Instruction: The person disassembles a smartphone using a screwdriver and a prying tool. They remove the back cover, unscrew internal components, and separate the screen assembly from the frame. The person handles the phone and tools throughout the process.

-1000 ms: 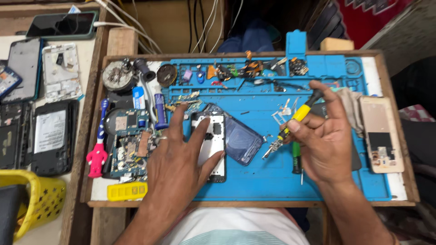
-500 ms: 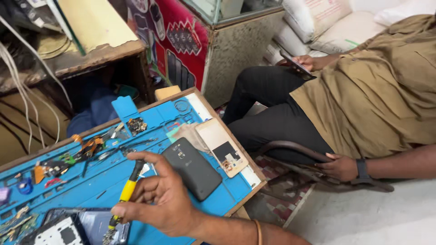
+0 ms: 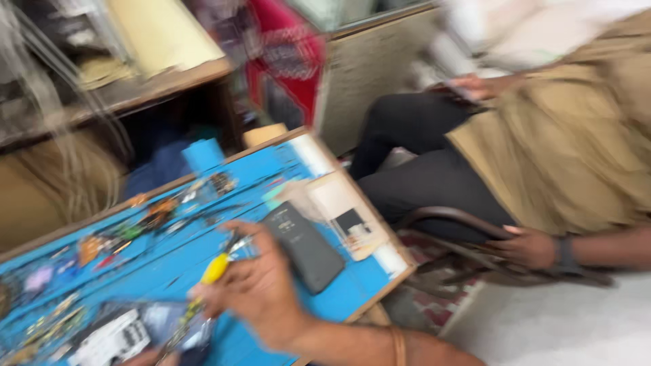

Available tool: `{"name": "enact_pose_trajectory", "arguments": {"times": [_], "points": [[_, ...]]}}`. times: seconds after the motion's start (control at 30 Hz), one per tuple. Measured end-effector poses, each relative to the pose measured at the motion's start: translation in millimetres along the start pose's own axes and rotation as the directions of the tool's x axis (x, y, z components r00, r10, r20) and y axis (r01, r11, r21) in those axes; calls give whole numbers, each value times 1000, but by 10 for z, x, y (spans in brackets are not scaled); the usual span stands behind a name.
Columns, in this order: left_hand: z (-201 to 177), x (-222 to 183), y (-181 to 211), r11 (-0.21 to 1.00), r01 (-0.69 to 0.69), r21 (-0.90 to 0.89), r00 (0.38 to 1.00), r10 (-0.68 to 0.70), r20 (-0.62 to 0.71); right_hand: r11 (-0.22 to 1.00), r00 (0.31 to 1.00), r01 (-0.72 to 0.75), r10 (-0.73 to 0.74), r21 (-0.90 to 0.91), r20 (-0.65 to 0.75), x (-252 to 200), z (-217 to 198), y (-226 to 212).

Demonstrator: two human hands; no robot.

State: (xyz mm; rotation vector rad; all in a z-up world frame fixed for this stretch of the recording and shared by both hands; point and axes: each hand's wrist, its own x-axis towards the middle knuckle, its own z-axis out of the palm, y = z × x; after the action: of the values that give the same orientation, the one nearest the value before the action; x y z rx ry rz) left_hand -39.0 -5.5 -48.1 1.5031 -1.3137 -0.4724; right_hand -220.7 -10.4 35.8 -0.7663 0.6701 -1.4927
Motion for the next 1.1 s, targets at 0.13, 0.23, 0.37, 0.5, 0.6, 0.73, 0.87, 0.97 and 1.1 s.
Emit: {"name": "enact_pose_trajectory", "arguments": {"times": [0.13, 0.23, 0.37, 0.5, 0.6, 0.73, 0.87, 0.97, 1.1], "points": [[-330, -60, 341, 938, 80, -337, 959, 19, 283, 981, 981, 141, -156, -134, -112, 108, -44, 17], [-341, 12, 536, 888, 153, -433, 931, 18, 364, 980, 979, 143, -160, -138, -124, 133, -147, -11], [-356, 168, 768, 887, 129, -444, 913, 68, 402, 992, 982, 80, -95, -97, -164, 143, -168, -31], [-331, 197, 863, 875, 157, -457, 905, 58, 422, 990, 978, 78, -98, -114, -185, 126, -170, -7], [-264, 200, 862, 834, 205, -512, 901, 44, 432, 990, 980, 96, -112, -105, -164, 134, -163, -17], [-255, 164, 825, 830, 208, -518, 898, 48, 438, 985, 983, 118, -134, -125, -126, 130, -103, -56], [-283, 170, 805, 854, 129, -504, 909, 101, 404, 965, 976, 196, -210, -172, -66, 100, -46, -92], [-330, 207, 817, 865, 66, -498, 904, 159, 397, 952, 969, 237, -247, -194, -26, 92, -38, -107], [-387, 249, 856, 892, -103, -440, 904, 268, 332, 940, 962, 264, -272, -215, -11, 78, -62, -91]]}}
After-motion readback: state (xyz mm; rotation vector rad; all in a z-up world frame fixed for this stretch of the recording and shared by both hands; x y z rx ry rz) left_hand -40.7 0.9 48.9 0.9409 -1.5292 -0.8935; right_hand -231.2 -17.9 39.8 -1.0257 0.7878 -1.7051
